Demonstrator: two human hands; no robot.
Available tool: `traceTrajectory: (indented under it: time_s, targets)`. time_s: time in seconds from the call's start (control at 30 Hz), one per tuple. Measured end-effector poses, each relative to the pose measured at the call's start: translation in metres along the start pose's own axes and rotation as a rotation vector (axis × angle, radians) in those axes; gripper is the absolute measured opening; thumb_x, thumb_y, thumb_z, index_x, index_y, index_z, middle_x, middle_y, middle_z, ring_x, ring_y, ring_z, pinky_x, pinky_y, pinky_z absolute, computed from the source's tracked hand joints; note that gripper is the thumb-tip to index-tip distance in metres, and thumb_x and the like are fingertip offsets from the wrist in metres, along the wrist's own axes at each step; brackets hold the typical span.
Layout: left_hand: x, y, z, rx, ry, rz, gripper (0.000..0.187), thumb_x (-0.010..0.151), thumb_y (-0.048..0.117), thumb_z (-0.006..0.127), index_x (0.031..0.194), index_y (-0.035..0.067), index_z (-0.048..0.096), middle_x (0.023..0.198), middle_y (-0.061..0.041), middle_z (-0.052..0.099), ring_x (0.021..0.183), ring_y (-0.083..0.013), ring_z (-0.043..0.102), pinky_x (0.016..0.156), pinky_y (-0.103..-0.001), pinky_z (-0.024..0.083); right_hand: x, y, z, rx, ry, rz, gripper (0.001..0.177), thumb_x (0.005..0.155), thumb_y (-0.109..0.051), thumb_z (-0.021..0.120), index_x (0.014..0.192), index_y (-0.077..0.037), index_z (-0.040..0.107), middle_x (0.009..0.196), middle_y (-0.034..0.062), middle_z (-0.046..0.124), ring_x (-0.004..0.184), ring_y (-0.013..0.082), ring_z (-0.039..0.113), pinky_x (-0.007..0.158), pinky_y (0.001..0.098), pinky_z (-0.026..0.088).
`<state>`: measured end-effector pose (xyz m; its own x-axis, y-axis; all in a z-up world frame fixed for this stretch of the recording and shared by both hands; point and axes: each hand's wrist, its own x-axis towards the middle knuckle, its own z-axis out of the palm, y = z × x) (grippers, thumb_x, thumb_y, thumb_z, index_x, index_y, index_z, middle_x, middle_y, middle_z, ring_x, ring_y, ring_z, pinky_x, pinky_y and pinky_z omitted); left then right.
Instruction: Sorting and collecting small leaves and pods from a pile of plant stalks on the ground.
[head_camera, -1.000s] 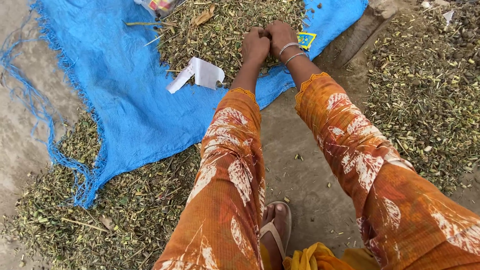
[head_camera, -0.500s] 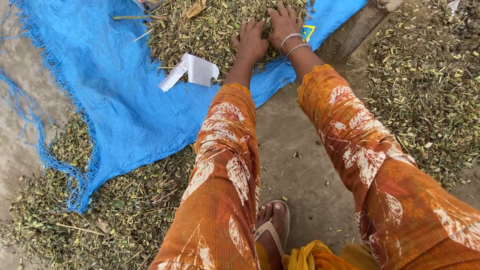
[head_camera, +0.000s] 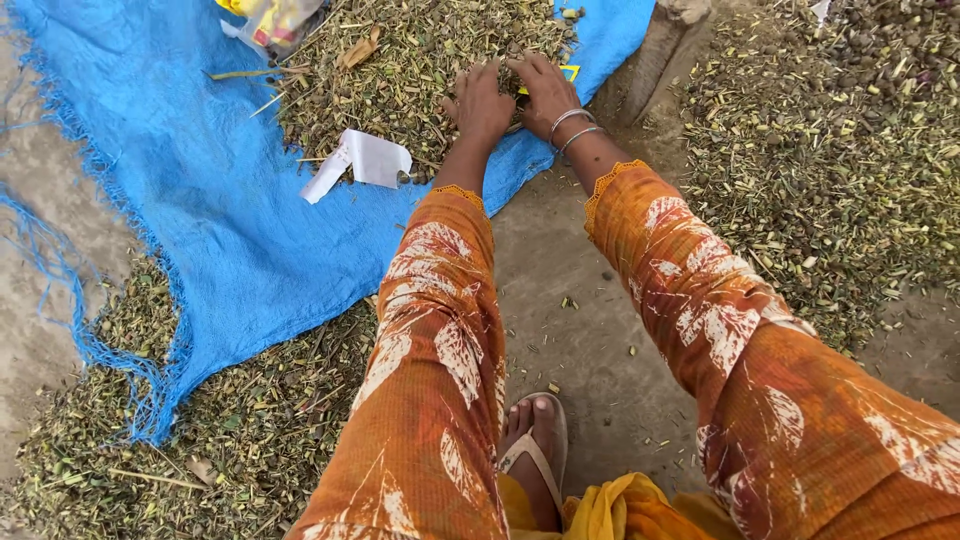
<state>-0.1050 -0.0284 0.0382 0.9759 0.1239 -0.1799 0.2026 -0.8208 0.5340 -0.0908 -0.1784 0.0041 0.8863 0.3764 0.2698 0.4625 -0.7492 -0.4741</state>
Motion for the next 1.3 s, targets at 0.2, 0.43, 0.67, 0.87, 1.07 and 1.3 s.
traceTrajectory:
  time_s: [0.2,0.43,0.67,0.87,1.07,1.3]
  targets:
    - [-0.025,0.015,0.019,0.012,0.006,0.052,0.066,0.085,0.019,0.066,0.148,0.027,0.048,0.155,-0.002,0.046,0.148,-0.0275,0.035,0.121,-0.062,0.021,-0.033,-0.010,-0.037,0.108,0.052,-0.049,0.067,0.077,0.003,0.065,0.142,-0.012,0.057,0.135,0.0191,0.062,0.125,0.0437,0.056,0.107,0.0490,0.047]
    - [-0.050,0.042,0.042,0.006,0.020,0.173,0.060,0.085,0.022,0.066,0.143,0.021,0.051,0.147,-0.008,0.051,0.138,-0.0329,0.044,0.113,-0.059,0.034,-0.071,-0.011,-0.077,0.140,0.056,-0.007,0.059,0.080,-0.004,0.068,0.137,-0.008,0.057,0.129,0.0232,0.062,0.118,0.0459,0.058,0.102,0.0500,0.047]
    - [-0.066,0.078,0.090,-0.018,-0.045,0.377,0.056,0.083,0.021,0.066,0.137,0.009,0.056,0.137,-0.019,0.058,0.127,-0.0408,0.054,0.109,-0.050,0.045,-0.119,0.028,-0.114,0.055,0.008,0.092,0.061,0.078,-0.002,0.065,0.138,-0.012,0.059,0.132,0.0189,0.063,0.118,0.0431,0.060,0.099,0.0481,0.051]
    - [-0.078,0.140,0.137,-0.069,-0.121,0.503,0.051,0.080,0.018,0.068,0.129,0.005,0.059,0.134,-0.023,0.058,0.124,-0.0419,0.057,0.107,-0.048,0.046,-0.166,0.065,-0.165,-0.030,-0.024,0.228,0.060,0.079,-0.005,0.069,0.137,-0.012,0.059,0.124,0.0193,0.065,0.112,0.0422,0.063,0.095,0.0479,0.053]
    - [-0.112,0.226,0.159,-0.080,-0.197,0.539,0.049,0.082,0.018,0.069,0.129,0.007,0.057,0.132,-0.019,0.059,0.125,-0.0399,0.057,0.107,-0.047,0.046,-0.211,0.107,-0.217,-0.034,0.065,0.297,0.059,0.079,-0.003,0.069,0.136,-0.013,0.060,0.124,0.0151,0.068,0.112,0.0363,0.066,0.096,0.0456,0.053]
    - [-0.140,0.288,0.210,-0.048,-0.346,0.532,0.051,0.085,0.018,0.068,0.134,0.009,0.053,0.133,-0.016,0.057,0.125,-0.0353,0.056,0.107,-0.048,0.045,-0.268,0.147,-0.262,-0.062,0.058,0.437,0.058,0.079,-0.005,0.074,0.135,-0.012,0.060,0.122,0.0161,0.067,0.109,0.0353,0.066,0.095,0.0439,0.053]
